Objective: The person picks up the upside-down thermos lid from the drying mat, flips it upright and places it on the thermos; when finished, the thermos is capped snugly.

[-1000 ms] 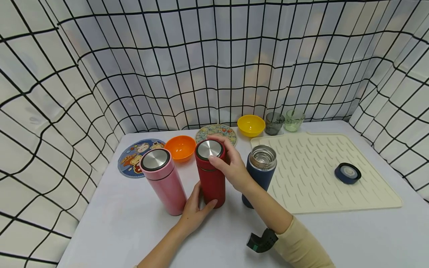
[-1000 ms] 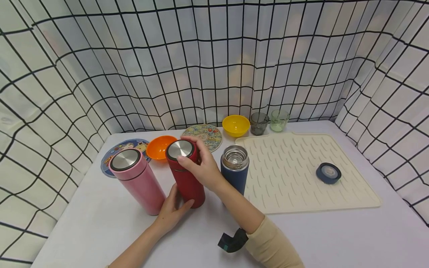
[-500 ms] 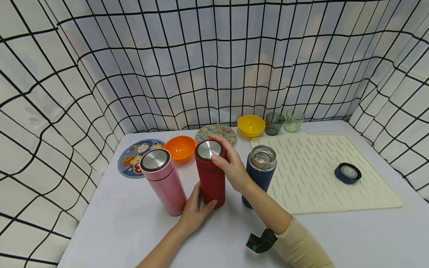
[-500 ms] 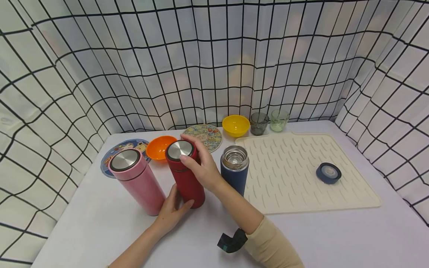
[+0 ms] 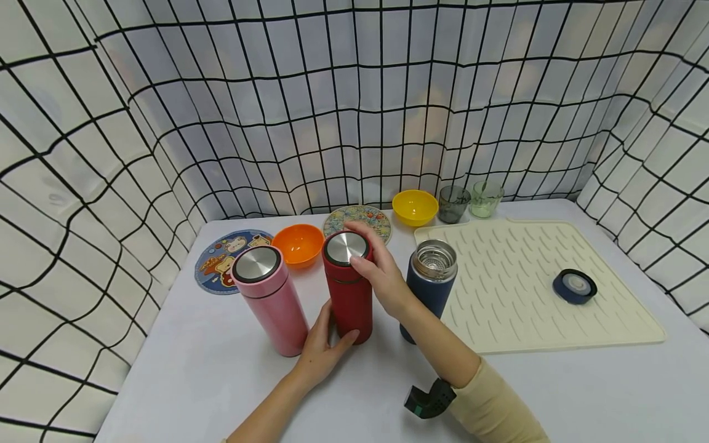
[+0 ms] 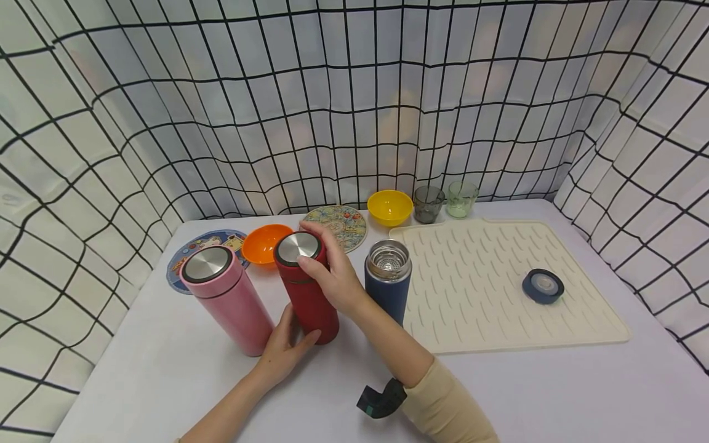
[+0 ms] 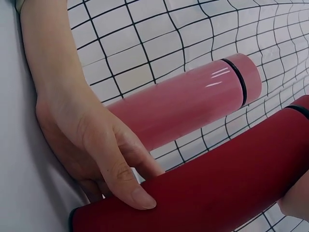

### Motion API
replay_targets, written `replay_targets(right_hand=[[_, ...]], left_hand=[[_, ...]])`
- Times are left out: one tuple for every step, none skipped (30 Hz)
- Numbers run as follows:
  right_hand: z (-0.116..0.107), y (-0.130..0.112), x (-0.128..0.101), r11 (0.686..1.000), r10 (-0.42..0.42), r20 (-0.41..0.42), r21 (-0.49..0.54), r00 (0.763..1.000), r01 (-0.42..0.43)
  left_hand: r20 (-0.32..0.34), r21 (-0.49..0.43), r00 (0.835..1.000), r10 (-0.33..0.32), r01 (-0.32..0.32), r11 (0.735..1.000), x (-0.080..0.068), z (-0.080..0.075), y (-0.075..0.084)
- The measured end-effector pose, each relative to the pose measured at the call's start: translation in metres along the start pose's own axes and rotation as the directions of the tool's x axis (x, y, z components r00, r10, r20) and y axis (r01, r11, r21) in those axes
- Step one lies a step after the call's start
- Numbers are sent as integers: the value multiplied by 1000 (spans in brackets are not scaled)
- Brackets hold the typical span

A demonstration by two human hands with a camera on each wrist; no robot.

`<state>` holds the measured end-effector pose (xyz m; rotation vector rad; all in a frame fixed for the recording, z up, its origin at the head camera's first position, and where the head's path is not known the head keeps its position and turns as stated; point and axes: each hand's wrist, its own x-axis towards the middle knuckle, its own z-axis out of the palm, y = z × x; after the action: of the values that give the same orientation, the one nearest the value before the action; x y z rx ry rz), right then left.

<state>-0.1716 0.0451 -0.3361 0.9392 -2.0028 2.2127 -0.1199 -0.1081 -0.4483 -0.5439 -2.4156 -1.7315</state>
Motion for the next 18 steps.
replay_targets(right_hand=[[0,0,0,1000,-5,6,6,1000,5],[-1,0,0,1000,-8,9,11,1000,8],[-1,1,0,1000,-15,12,14,1000,15],[-1,2,0,1000,-22,12,20,1000,22],[-1,4,0,999,-27,8,25,1000,27],[-1,4,0,999,-32,1,29,999,32],[0,5,0,999,-33,-10,36,999,34],[0,5,0,999,-31,-21,41,999,32],[1,5,0,998,-29,-32,48,999,31],[2,6,0,998,-27,-41,55,999,30],[2,5,0,998,-25,-48,53,999,28],[2,5,1,999,-25,-51,47,998,27],[3,4,1,999,-24,-49,40,999,26],[3,4,1,999,-24,-43,28,999,25],[2,3,1,1000,-27,-35,15,999,27],[2,3,1,1000,-28,-22,9,999,28],[1,2,1,1000,-27,-9,1,1000,27],[1,2,1,1000,-30,8,1,1000,30]], left_hand=[[0,0,1000,3,-3,1000,0,1,-5],[1,-1,1000,2,-2,1000,0,0,-5],[4,-7,1000,-12,12,1000,1,1,-9],[6,-7,1000,-22,22,1000,1,1,-12],[9,-14,1000,-26,26,1000,1,1,-13],[10,-14,1000,-29,29,999,1,1,-13],[11,-14,999,-31,31,999,1,1,-13],[11,-15,999,-30,30,999,1,1,-14],[7,-12,1000,-24,24,1000,1,2,-19],[5,-7,1000,-12,12,1000,1,2,-21],[3,-5,1000,-4,4,1000,1,2,-21],[2,-3,1000,1,-1,1000,1,2,-22],[0,-3,1000,9,-9,1000,1,2,-23],[-1,0,1000,13,-13,1000,1,2,-23],[-1,4,1000,14,-14,1000,1,2,-23],[-1,8,1000,13,-13,1000,1,2,-22],[-1,9,1000,10,-10,1000,1,2,-22],[-2,10,1000,9,-9,1000,1,2,-21]])
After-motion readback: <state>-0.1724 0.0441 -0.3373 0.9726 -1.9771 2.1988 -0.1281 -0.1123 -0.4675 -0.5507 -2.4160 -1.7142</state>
